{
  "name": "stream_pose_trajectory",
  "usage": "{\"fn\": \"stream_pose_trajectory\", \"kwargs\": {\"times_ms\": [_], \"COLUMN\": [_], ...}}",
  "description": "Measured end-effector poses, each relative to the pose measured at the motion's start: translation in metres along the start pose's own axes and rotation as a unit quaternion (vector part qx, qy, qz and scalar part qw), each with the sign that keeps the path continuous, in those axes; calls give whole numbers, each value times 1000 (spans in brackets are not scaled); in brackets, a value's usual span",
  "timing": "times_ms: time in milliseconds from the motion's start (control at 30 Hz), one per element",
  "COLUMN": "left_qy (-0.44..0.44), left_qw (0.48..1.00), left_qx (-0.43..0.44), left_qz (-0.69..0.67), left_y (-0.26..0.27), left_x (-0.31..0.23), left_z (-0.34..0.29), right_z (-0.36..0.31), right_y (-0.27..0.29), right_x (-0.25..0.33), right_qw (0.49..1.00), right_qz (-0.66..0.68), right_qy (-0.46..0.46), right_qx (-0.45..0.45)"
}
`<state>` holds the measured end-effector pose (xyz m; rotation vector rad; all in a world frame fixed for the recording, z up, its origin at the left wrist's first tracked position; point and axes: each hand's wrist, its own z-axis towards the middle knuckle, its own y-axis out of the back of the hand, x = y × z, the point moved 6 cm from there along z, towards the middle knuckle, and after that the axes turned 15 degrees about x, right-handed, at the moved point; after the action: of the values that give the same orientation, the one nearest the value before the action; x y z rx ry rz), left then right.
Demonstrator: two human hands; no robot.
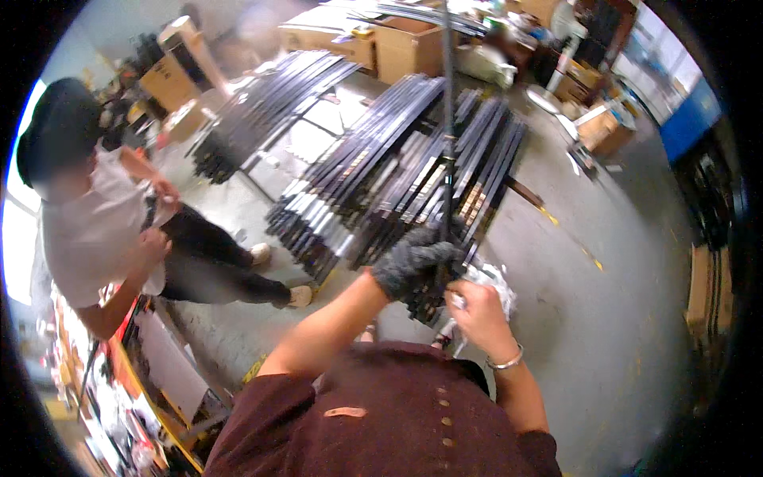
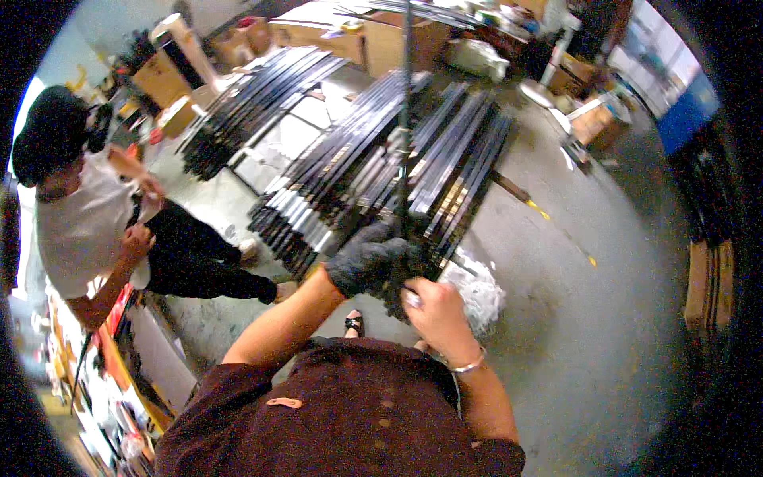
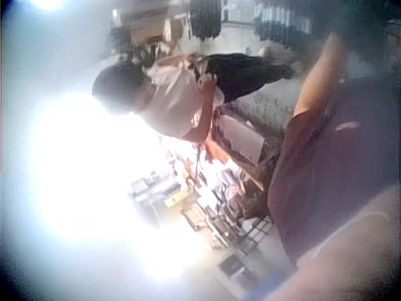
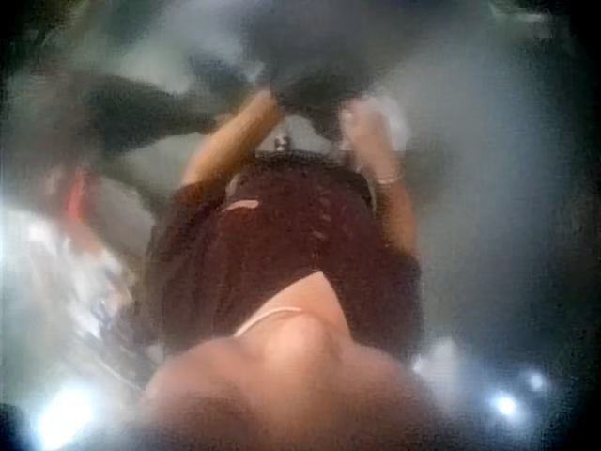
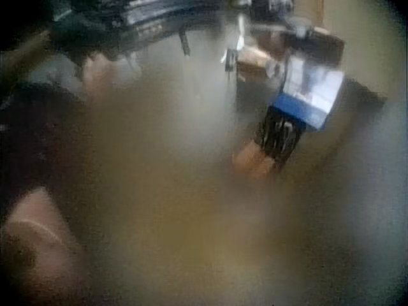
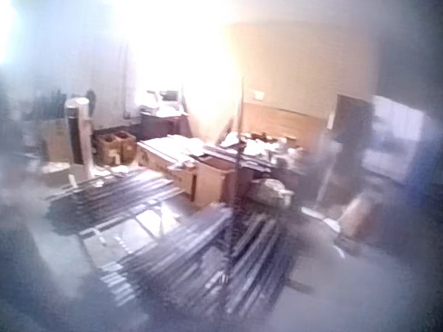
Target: The person applies white tape to the ends of long black metal poles, handling them one at a time from a stack on a rack and placing them back down after taping.
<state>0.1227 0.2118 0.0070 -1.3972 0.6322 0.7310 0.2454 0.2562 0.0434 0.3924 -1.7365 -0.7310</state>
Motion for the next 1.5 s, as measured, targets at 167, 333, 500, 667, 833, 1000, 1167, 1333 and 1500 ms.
{"fn": "stream_pose_trajectory", "kwargs": {"times_ms": [167, 333, 500, 667, 833, 1000, 1167, 1333, 1500], "left_qy": [-81, -27, -27, -27, -69, -28, -10, 16, 8], "left_qw": [962, 999, 996, 991, 979, 994, 966, 892, 997], "left_qx": [11, 4, -51, -69, -73, -10, -38, -124, -21], "left_qz": [261, 41, 62, 110, 175, 108, 254, 434, 68], "left_y": [-1, -12, -17, -5, 16, 16, 36, 14, -3], "left_x": [13, 17, 14, 25, 47, 65, 90, 55, 35], "left_z": [2, 1, -5, 5, 16, 23, 24, 10, 11], "right_z": [-2, -8, -14, -2, 0, -2, -3, -5, -3], "right_y": [-9, -6, -6, -17, -22, -17, -19, -14, -10], "right_x": [-9, -25, -51, -55, -54, -49, -45, -53, -39], "right_qw": [988, 993, 988, 995, 998, 996, 995, 981, 966], "right_qz": [-119, 3, 129, 94, 45, 81, 82, 170, 252], "right_qy": [47, 37, -8, -30, -35, 13, -5, -17, 5], "right_qx": [-82, -114, -87, -8, 9, -16, -64, -94, -53]}}
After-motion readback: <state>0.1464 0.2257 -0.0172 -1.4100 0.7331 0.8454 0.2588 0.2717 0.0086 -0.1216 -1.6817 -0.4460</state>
